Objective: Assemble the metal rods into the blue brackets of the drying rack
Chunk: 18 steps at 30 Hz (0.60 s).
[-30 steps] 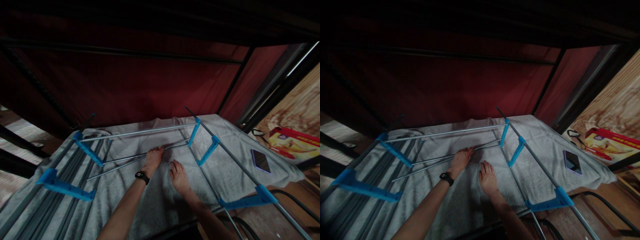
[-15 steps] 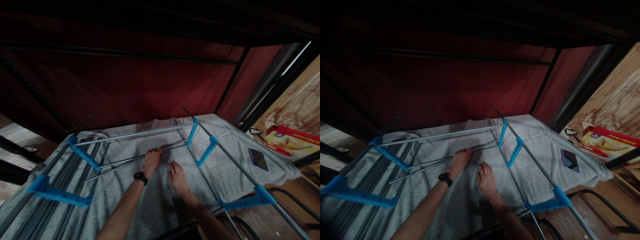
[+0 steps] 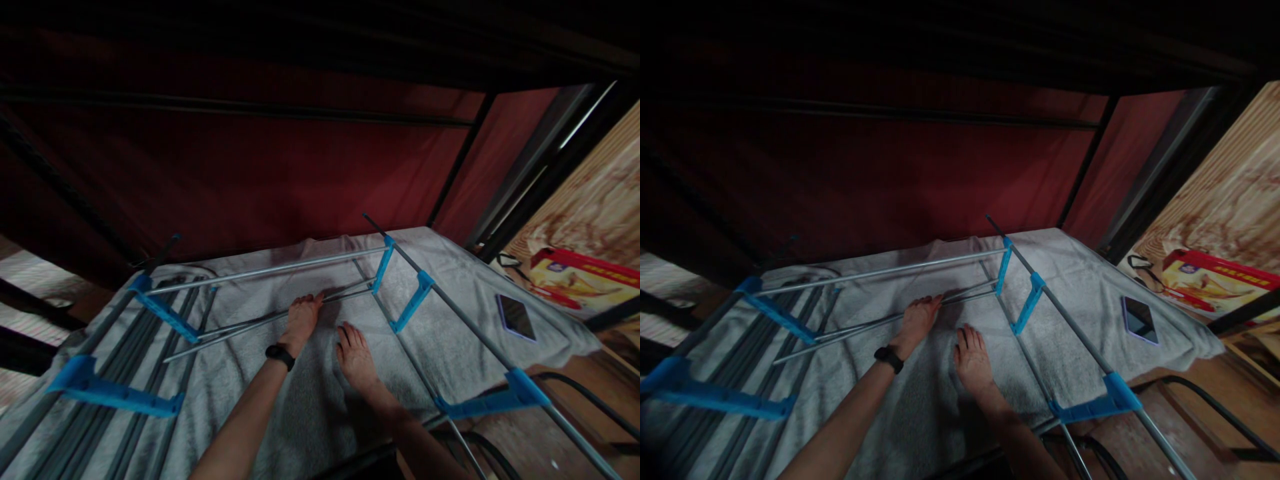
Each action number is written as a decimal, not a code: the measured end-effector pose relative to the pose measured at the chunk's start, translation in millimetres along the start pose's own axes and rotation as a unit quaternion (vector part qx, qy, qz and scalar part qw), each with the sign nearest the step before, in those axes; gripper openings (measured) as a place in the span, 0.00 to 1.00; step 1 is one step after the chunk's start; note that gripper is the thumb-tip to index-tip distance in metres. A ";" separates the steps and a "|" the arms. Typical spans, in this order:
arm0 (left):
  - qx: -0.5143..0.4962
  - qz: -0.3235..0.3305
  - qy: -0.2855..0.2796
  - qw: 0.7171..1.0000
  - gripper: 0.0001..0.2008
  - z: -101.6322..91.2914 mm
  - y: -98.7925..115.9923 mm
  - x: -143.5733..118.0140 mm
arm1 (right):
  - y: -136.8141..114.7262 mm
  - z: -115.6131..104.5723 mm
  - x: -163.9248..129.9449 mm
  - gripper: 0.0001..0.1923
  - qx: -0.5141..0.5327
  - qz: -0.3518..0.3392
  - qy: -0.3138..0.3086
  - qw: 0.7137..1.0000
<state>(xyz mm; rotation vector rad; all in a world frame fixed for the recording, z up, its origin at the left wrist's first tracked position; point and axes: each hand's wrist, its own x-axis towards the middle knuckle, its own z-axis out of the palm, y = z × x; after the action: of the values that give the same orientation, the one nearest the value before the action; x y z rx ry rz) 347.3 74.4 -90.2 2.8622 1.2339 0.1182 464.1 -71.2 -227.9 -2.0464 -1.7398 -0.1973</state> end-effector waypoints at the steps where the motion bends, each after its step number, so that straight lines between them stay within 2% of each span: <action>1: 0.001 0.003 0.003 1.000 0.20 -1.3 -0.9 1.2 | 0.0 0.3 0.0 0.25 0.000 0.001 -0.001 1.000; 9: -0.008 0.012 -0.001 1.000 0.20 -10.8 -2.5 4.6 | -0.7 0.7 0.4 0.25 0.013 -0.001 0.006 1.000; 18: -0.006 0.012 0.006 1.000 0.21 -4.9 1.8 6.5 | -1.4 0.8 -0.2 0.25 0.036 -0.003 0.019 0.999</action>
<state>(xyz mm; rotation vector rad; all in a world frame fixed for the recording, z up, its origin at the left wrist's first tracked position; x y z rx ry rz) 352.7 77.9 -84.9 2.8705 1.1956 0.1425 462.5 -70.9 -228.3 -1.9745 -1.7050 -0.1730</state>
